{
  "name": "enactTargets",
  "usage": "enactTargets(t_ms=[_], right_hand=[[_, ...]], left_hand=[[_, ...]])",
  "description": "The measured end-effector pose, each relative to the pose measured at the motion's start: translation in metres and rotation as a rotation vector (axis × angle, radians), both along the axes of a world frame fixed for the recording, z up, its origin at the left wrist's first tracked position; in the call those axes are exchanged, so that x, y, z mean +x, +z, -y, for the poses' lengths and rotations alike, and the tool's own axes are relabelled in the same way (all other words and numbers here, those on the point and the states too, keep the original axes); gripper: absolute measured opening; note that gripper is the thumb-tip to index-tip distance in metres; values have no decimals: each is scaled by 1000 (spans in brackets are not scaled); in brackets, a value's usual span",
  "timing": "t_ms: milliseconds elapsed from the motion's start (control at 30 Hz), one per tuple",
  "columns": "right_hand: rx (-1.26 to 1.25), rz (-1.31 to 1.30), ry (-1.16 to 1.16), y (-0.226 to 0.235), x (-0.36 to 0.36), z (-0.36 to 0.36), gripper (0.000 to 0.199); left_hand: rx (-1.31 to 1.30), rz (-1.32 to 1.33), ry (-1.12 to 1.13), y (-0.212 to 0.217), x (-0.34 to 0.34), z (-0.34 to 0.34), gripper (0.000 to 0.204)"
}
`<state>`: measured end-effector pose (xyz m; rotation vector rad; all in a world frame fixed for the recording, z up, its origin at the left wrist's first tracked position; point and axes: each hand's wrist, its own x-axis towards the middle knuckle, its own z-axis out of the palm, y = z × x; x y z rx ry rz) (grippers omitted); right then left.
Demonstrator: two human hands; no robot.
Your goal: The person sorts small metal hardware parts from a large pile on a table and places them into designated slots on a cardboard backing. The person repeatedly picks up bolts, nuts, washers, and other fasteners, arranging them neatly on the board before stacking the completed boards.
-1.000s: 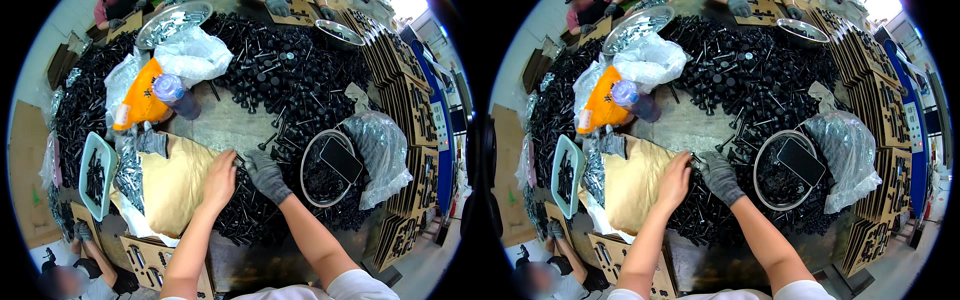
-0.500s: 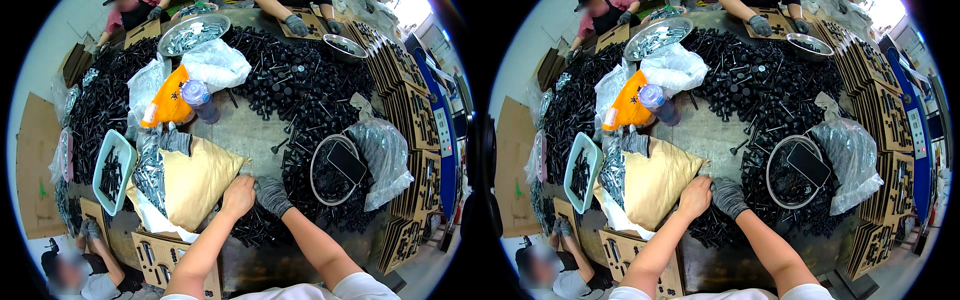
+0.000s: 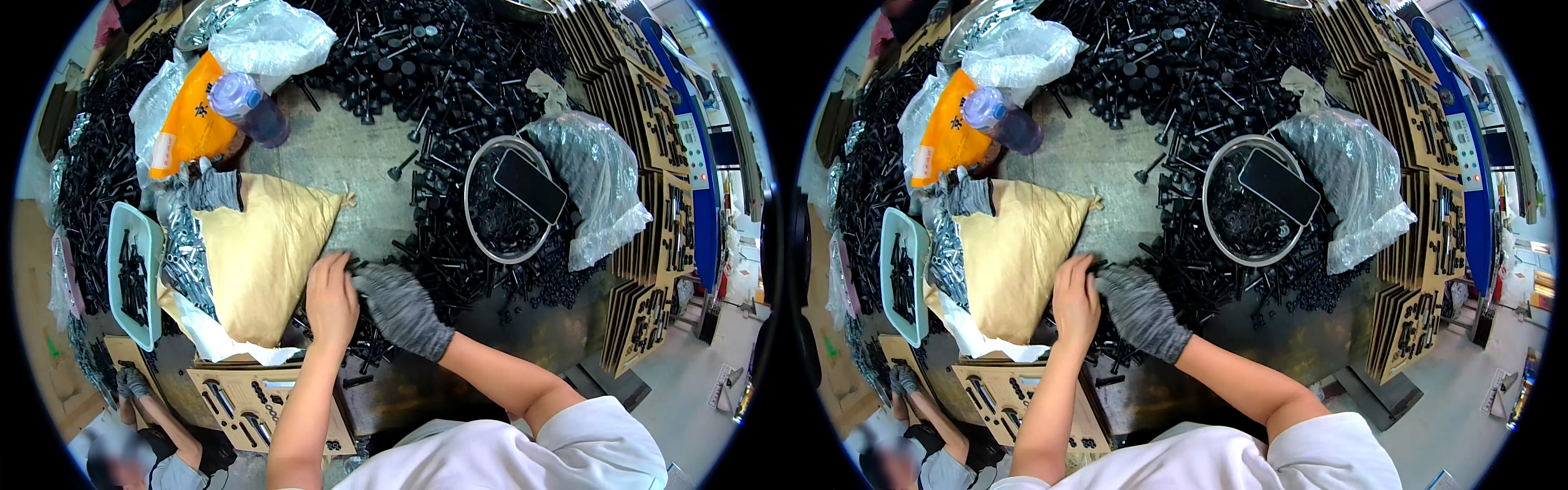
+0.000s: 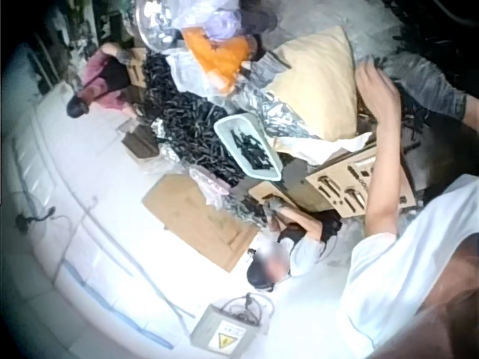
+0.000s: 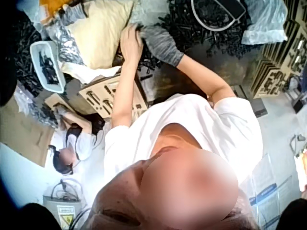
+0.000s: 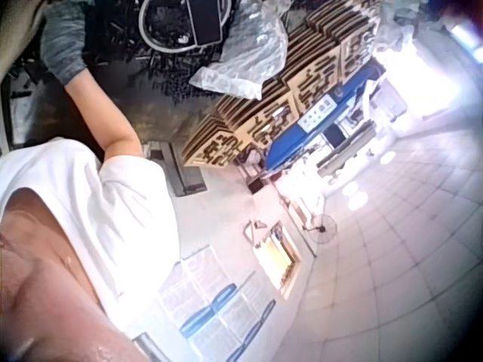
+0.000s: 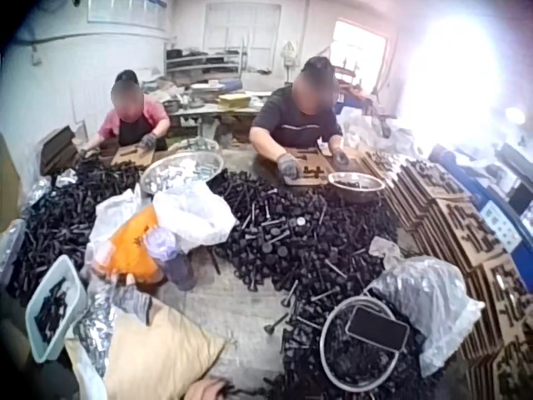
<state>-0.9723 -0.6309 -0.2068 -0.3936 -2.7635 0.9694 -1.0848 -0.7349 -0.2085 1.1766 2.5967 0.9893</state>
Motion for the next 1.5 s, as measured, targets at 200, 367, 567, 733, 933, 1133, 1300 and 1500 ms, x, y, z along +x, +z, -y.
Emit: enactTargets(t_ms=[200, 367, 567, 733, 933, 1133, 1300, 1500], right_hand=[[339, 122, -504, -7, 55, -64, 41], [487, 363, -414, -35, 45, -75, 47], [356, 352, -345, -29, 61, -51, 43], [302, 255, -323, -30, 87, -30, 45], [153, 185, -248, 1, 108, -23, 48], [65, 15, -352, 0, 38, -71, 52], [445, 177, -387, -80, -30, -117, 52], [366, 335, -209, -76, 13, -94, 51]], left_hand=[[9, 144, -306, -6, 28, -98, 40], [-39, 94, -304, -34, 43, -116, 50], [-52, 136, -328, -25, 54, -88, 45], [-74, 141, -326, -11, 73, -66, 43], [-33, 326, -256, 12, 65, -62, 28], [-24, -19, -67, -36, -2, -141, 19], [-3, -43, -88, -59, -7, -153, 19], [-119, 169, -220, -24, 3, -94, 18]])
